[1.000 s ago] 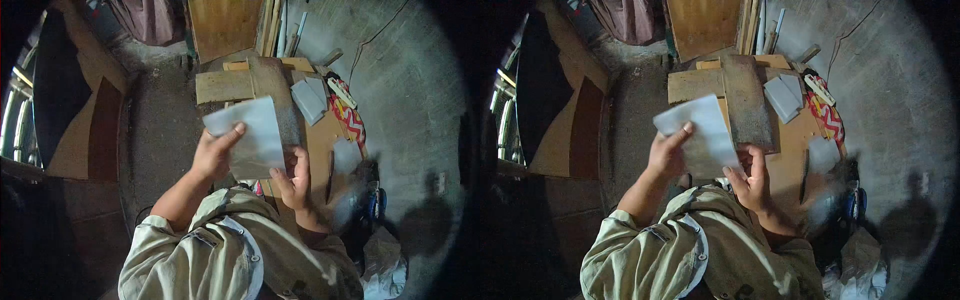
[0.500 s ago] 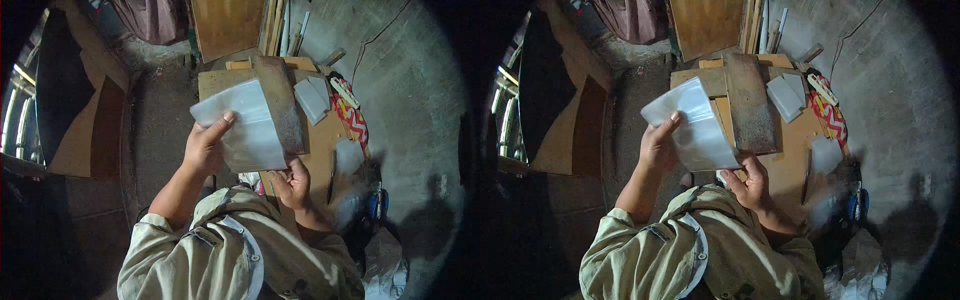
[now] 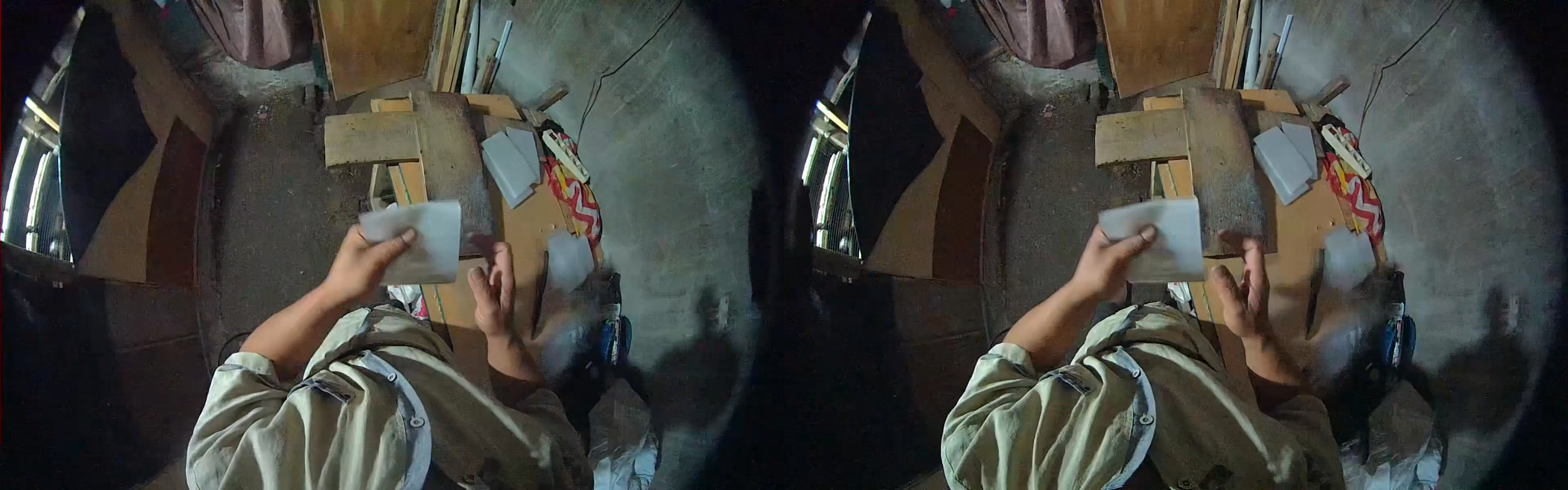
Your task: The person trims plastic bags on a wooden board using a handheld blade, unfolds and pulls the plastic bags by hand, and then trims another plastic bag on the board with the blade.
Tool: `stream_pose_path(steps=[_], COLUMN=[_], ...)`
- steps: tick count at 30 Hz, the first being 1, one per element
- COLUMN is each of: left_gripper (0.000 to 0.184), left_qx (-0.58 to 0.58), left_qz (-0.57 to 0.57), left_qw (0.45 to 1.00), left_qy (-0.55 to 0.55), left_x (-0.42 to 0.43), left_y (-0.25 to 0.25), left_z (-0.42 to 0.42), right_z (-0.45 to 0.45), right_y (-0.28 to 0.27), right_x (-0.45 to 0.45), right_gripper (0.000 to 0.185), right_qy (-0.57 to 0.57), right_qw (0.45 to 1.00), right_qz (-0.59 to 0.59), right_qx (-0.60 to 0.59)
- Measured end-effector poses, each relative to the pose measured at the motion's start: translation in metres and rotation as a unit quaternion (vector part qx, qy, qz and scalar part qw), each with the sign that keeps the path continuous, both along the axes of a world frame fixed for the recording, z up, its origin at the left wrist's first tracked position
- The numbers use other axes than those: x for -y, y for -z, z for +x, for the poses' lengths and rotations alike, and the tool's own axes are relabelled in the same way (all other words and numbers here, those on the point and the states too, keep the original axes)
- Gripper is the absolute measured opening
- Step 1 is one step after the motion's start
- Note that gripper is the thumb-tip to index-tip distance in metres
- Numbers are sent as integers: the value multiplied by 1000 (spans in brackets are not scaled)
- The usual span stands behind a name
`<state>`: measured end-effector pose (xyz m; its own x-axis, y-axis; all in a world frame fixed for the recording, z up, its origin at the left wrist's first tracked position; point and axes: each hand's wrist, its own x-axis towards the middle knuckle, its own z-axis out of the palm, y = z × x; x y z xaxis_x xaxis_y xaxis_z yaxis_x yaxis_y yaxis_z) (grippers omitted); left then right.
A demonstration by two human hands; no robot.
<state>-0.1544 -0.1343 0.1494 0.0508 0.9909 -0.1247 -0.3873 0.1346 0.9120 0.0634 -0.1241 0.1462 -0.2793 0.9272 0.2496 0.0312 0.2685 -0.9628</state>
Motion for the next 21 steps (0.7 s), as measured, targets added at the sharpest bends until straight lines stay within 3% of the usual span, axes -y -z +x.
stream_pose_path(steps=[2, 3, 7, 12, 14, 16, 17, 21], left_gripper=[26, 26, 27, 26, 27, 27, 27, 27], left_qx=[-57, -25, 20, 1, 20, -41, -42, -29], left_qz=[-32, -12, -21, -43, -56, -82, -84, -72], left_qw=[998, 999, 1000, 999, 998, 995, 995, 996], left_qy=[16, 20, 11, 18, 23, 39, 39, 37], left_x=[4, 4, 2, -4, -5, -7, -8, -10], left_y=[11, 25, 39, 49, 52, 55, 58, 57], left_z=[14, 23, 39, 52, 58, 61, 64, 69], right_z=[-1, -5, -13, 2, 9, 20, 23, 31], right_y=[22, 30, 42, 55, 51, 45, 37, 41], right_x=[2, 5, 2, -10, -17, -26, -31, -47], right_gripper=[39, 38, 41, 31, 25, 23, 20, 14], right_qy=[-5, -13, 14, 12, 20, 9, 12, 0], right_qw=[998, 993, 998, 996, 991, 980, 992, 982], right_qz=[-58, -116, -64, -82, -122, -190, -126, -179], right_qx=[0, 1, 11, -18, -44, -52, 0, -64])
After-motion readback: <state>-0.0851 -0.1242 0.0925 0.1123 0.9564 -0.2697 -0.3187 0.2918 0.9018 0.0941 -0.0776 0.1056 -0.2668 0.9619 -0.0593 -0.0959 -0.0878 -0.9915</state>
